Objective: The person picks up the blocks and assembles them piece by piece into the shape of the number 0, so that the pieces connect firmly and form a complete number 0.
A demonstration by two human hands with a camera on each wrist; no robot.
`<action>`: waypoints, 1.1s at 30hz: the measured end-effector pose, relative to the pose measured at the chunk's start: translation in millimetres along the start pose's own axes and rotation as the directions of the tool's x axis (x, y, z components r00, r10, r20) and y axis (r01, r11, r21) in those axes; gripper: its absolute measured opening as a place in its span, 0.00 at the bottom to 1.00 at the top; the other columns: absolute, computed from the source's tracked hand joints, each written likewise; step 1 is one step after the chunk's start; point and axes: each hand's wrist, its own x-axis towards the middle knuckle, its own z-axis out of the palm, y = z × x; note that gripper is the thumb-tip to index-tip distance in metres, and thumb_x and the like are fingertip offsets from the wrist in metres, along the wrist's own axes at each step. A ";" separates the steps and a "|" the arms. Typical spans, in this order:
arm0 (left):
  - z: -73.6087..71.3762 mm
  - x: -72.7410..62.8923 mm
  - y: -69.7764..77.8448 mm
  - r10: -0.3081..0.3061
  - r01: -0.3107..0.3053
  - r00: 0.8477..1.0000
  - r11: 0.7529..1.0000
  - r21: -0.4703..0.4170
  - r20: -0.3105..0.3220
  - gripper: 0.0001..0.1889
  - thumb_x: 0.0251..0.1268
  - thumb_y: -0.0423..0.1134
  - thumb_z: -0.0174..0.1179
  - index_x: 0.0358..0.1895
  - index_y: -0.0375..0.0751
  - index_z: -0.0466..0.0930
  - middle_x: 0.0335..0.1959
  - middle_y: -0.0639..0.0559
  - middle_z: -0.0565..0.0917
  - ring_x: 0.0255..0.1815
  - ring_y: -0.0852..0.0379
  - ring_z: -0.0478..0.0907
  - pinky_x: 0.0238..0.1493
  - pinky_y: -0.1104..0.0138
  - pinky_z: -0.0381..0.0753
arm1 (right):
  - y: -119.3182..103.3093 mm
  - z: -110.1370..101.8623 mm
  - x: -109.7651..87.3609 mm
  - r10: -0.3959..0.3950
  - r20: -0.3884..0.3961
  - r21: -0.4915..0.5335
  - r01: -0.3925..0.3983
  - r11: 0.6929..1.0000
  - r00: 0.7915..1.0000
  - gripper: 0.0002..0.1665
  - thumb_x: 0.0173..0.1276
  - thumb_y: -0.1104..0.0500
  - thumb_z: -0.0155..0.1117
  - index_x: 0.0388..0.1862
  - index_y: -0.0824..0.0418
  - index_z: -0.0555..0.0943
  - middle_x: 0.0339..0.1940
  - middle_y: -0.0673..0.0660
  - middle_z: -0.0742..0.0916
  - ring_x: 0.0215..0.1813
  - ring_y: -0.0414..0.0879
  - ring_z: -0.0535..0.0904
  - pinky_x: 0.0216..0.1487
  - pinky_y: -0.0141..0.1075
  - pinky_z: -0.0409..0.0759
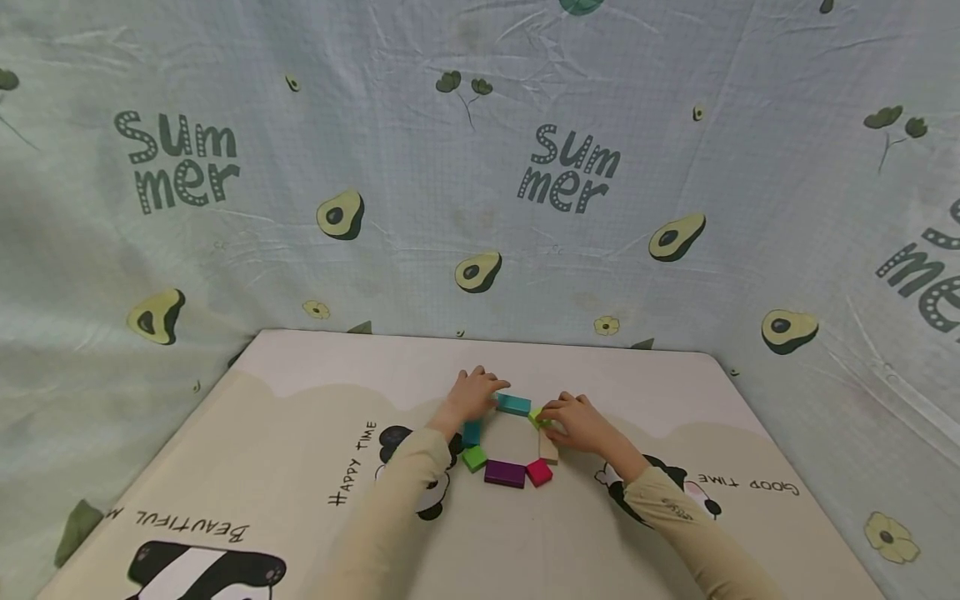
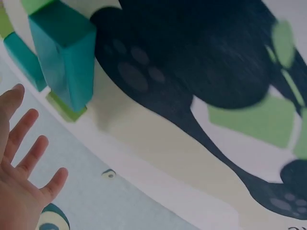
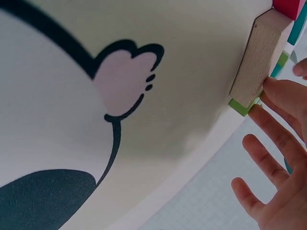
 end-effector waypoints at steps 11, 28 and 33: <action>-11.9 -18.3 -23.3 -0.028 0.024 0.999 0.990 -0.135 -0.034 0.15 0.59 0.37 0.56 0.51 0.43 0.77 0.48 0.45 0.79 0.48 0.46 0.70 0.46 0.49 0.68 | 4.6 1.2 0.2 -0.009 -0.013 -0.011 0.009 1.000 1.000 0.12 0.58 0.54 0.63 0.41 0.53 0.82 0.43 0.51 0.84 0.43 0.46 0.72 0.41 0.46 0.68; 14.3 -24.5 -35.1 -0.122 0.116 0.989 0.990 -0.082 -0.085 0.14 0.63 0.42 0.52 0.49 0.43 0.77 0.42 0.43 0.78 0.45 0.47 0.70 0.42 0.51 0.69 | 0.2 1.9 -0.3 -0.017 -0.022 -0.002 0.017 1.000 1.000 0.11 0.57 0.56 0.63 0.40 0.54 0.82 0.42 0.52 0.84 0.41 0.46 0.72 0.38 0.44 0.67; 45.4 -6.9 -50.2 -0.111 0.104 0.988 0.992 -0.077 -0.104 0.19 0.64 0.53 0.48 0.52 0.50 0.75 0.43 0.44 0.77 0.48 0.48 0.69 0.43 0.50 0.68 | -0.7 0.7 -0.4 -0.013 -0.019 0.002 0.013 1.000 1.000 0.11 0.58 0.56 0.63 0.40 0.54 0.82 0.42 0.52 0.84 0.41 0.46 0.72 0.38 0.43 0.67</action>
